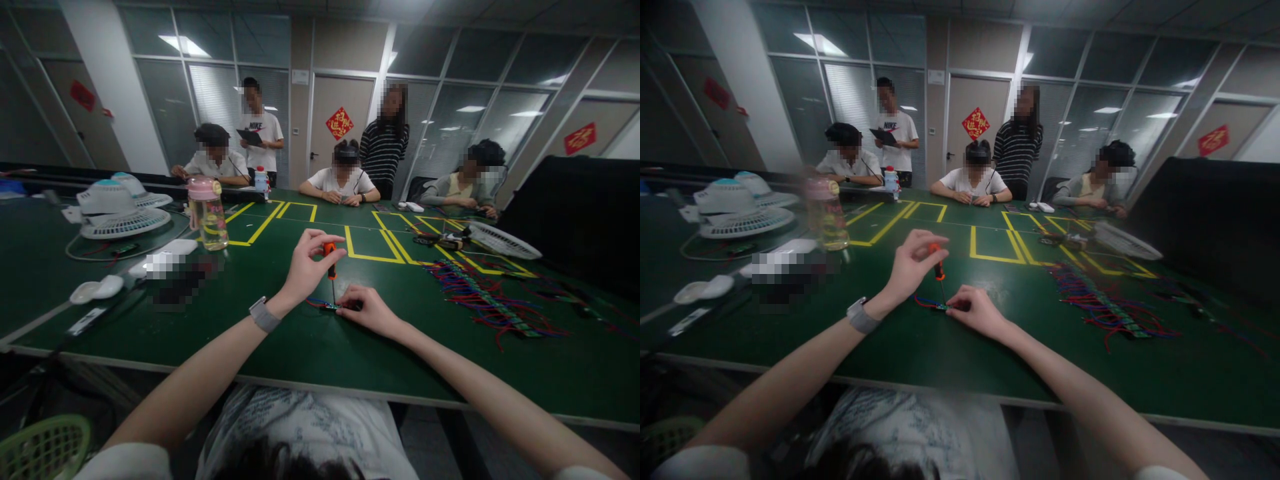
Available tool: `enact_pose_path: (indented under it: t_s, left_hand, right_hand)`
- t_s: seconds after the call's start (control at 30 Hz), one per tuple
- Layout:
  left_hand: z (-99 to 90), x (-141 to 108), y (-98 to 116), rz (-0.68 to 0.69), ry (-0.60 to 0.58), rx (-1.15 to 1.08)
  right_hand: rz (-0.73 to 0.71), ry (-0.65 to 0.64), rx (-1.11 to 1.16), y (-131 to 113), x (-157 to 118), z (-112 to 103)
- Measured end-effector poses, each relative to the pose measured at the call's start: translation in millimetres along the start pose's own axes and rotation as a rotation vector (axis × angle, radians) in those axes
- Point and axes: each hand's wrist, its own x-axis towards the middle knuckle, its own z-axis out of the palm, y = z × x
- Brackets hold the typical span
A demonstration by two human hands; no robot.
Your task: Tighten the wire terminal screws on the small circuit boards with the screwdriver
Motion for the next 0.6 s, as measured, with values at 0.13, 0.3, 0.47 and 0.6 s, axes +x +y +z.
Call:
enact_pose_path:
  t_s: [0.13, 0.3, 0.47, 0.6]
  left_hand:
    - [0.8, 1.4, -1.6, -0.015, -0.066, -0.073]
    - [2.9, 2.1, 0.5, -0.118, -0.109, -0.228]
    - [1.5, 0.1, 1.5, -0.044, -0.052, -0.055]
    - [0.2, 1.0, -0.9, 0.000, -0.056, -0.019]
  right_hand:
    - [-0.002, -0.003, 0.013, -0.4, -0.2, -0.3]
    - [-0.001, 0.000, 0.012, 0.0, -0.6, 0.3]
    - [0.001, 0.001, -0.001, -0.4, -0.3, 0.5]
    - [-0.001, 0.001, -0.008, -2.2, -0.3, -0.1]
